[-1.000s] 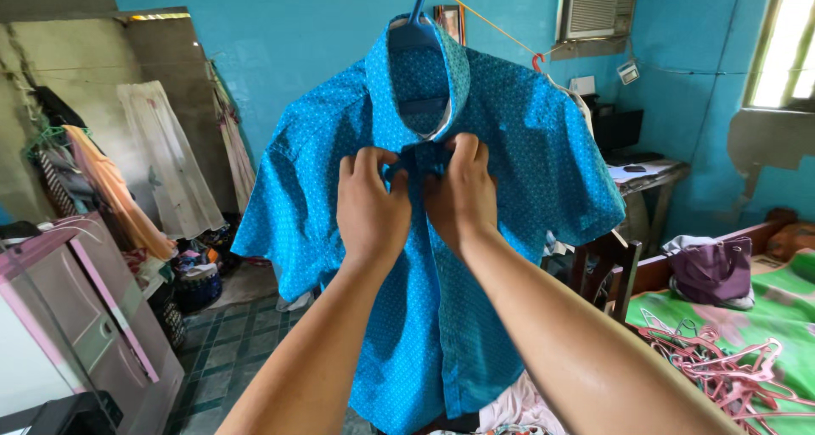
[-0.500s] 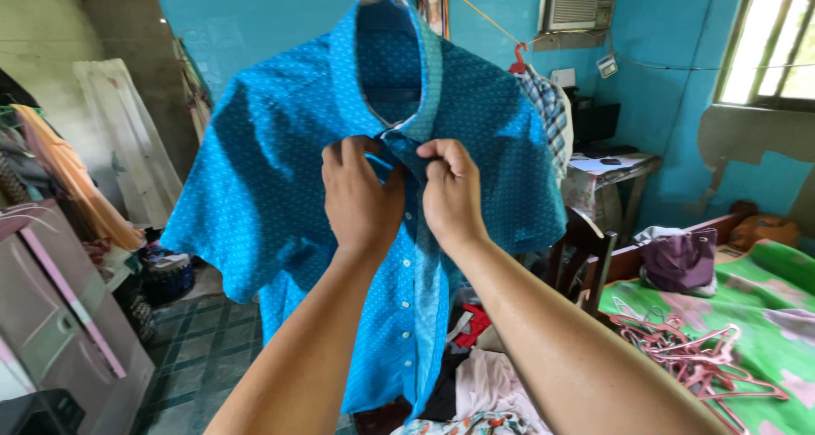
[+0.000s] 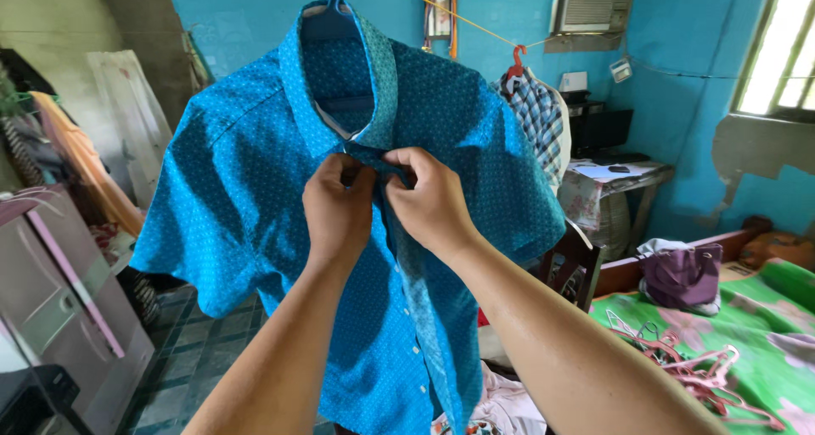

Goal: The person buttons a blue short-sleeved shirt hanging on a hanger from the top button down to the bottom, then hangs the shirt on a yellow clothesline. The person then picks up a light pink garment and begins folding it by hand.

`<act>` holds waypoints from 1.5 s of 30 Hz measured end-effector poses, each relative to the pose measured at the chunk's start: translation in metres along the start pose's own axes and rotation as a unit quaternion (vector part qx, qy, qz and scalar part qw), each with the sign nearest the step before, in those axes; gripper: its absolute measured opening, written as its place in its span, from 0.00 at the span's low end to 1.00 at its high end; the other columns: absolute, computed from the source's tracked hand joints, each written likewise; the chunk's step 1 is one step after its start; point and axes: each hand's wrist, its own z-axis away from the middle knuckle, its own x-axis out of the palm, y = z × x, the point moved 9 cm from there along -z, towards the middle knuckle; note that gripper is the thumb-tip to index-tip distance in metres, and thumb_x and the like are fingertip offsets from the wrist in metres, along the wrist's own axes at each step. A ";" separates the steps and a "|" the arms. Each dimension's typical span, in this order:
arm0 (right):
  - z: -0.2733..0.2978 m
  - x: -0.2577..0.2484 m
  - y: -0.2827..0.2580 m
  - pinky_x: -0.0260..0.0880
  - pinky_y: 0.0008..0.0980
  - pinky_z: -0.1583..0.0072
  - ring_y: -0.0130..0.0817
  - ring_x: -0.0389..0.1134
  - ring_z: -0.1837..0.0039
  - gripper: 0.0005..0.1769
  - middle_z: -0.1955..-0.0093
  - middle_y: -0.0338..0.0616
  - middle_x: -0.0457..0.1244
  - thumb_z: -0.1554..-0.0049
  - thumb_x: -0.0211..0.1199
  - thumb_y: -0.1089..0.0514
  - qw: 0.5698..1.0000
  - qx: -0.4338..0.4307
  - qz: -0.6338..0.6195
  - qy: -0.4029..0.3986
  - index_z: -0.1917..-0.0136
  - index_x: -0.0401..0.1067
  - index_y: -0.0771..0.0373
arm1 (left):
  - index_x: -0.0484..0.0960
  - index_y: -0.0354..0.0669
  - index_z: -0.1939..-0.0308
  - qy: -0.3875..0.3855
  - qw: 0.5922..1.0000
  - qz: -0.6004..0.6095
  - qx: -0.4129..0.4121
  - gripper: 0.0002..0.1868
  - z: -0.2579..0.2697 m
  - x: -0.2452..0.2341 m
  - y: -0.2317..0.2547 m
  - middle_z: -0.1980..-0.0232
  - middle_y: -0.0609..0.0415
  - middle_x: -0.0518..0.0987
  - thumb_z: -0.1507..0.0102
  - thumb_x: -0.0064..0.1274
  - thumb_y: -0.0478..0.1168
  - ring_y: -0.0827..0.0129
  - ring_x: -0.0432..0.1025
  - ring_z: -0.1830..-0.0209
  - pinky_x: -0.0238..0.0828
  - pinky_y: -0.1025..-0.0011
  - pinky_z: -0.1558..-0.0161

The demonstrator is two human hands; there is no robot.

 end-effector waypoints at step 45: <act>0.020 0.026 -0.046 0.74 0.29 0.52 0.25 0.74 0.55 0.11 0.58 0.43 0.73 0.41 0.58 0.60 0.979 0.139 -0.150 -0.019 0.50 0.78 0.66 | 0.85 0.28 0.59 -0.128 0.971 0.133 -0.151 0.08 -0.001 -0.049 0.013 0.63 0.48 0.85 0.39 0.56 0.30 0.68 0.81 0.66 0.82 0.72 0.62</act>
